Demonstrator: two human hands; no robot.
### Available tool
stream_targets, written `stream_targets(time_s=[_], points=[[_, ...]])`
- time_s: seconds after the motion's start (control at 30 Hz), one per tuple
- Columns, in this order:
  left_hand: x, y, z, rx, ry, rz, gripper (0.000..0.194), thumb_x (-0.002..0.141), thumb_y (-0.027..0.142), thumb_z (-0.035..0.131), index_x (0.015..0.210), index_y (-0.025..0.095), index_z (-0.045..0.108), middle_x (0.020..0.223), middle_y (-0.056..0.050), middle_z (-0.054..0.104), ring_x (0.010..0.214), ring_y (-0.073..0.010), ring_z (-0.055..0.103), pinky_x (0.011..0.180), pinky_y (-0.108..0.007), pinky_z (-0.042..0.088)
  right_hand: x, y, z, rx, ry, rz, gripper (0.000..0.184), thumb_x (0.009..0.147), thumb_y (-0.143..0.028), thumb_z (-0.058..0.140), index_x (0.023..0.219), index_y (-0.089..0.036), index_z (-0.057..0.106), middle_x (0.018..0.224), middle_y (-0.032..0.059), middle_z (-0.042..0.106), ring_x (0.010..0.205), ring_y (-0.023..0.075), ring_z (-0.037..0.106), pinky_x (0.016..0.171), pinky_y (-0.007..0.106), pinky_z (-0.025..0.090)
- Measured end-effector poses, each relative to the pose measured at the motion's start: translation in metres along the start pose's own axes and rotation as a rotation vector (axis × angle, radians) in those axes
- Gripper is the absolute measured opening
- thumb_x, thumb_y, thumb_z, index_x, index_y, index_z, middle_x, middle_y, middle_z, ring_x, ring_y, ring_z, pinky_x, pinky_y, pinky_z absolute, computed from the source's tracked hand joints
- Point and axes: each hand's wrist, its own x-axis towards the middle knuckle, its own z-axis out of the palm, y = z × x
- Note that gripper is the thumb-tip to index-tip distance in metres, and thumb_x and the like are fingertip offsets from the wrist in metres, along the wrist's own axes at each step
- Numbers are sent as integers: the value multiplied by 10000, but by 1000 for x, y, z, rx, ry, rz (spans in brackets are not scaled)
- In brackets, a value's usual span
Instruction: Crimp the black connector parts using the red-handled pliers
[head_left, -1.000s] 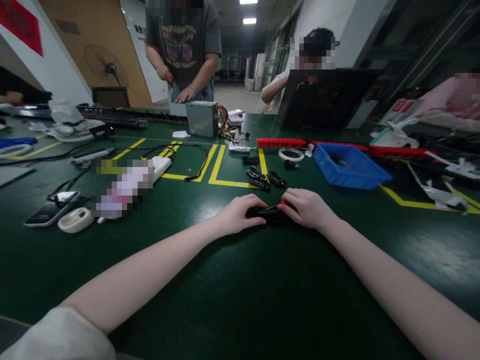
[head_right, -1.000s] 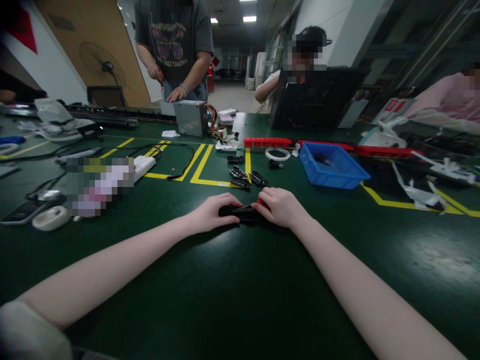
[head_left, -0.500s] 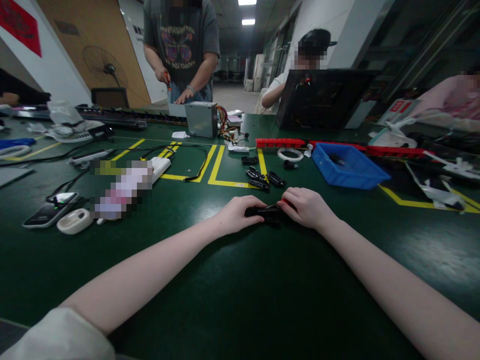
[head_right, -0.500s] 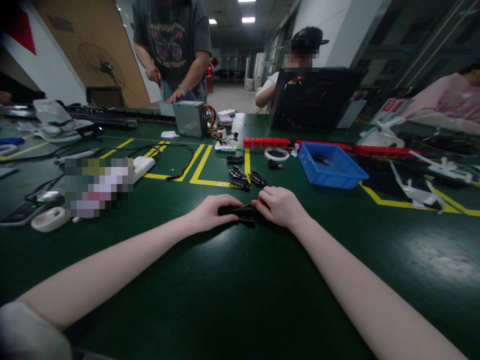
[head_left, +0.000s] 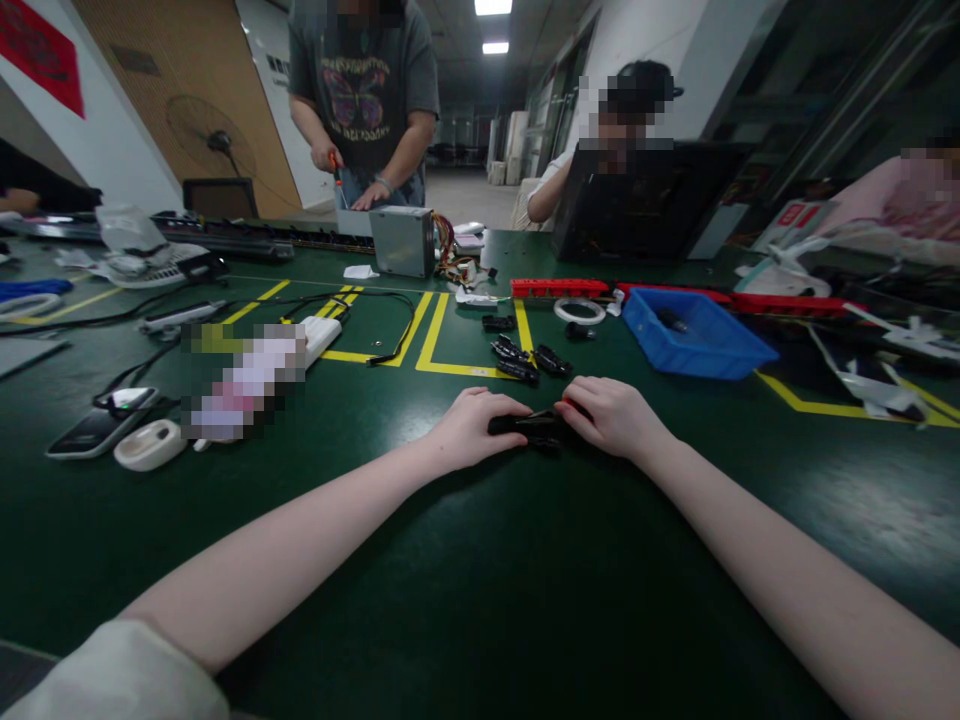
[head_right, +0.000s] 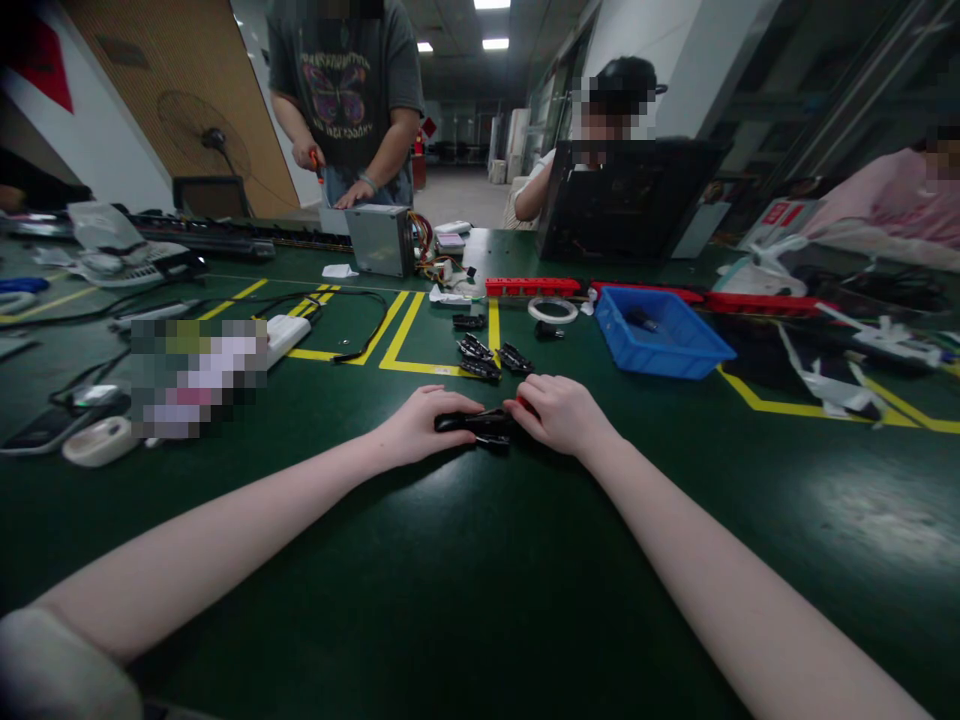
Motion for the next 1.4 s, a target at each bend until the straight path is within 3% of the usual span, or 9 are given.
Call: stream_targets(time_s=[0.17, 0.33, 0.73, 1.4], points=[[0, 1, 0, 23, 7, -15, 297, 846, 297, 714, 1121, 199, 660, 1132, -16, 718, 1049, -202, 649, 1085, -442, 318, 0, 0, 0, -11, 3, -8, 347, 977, -373, 375, 782, -177, 585, 754, 75, 617, 679, 178, 548, 634, 306, 358], [0, 3, -2, 57, 1, 5, 282, 851, 303, 708, 1104, 186, 670, 1085, -29, 725, 970, -206, 655, 960, -393, 422, 1, -1, -1, -18, 14, -13, 332, 969, -379, 398, 793, -172, 587, 763, 76, 618, 681, 178, 551, 636, 307, 366], [1, 4, -2, 60, 0, 45, 247, 865, 292, 685, 1075, 162, 678, 1026, -48, 716, 937, -202, 651, 839, -320, 476, -1, -1, -1, -30, 90, 13, 306, 967, -334, 389, 793, -182, 590, 783, 75, 623, 693, 178, 530, 649, 313, 357], [0, 3, -3, 18, -19, 40, 254, 871, 258, 678, 1110, 175, 663, 1088, -51, 703, 986, -203, 639, 886, -334, 478, 0, -3, -1, -19, 54, 6, 347, 969, -338, 364, 751, -186, 587, 729, 61, 604, 623, 159, 500, 613, 307, 338]])
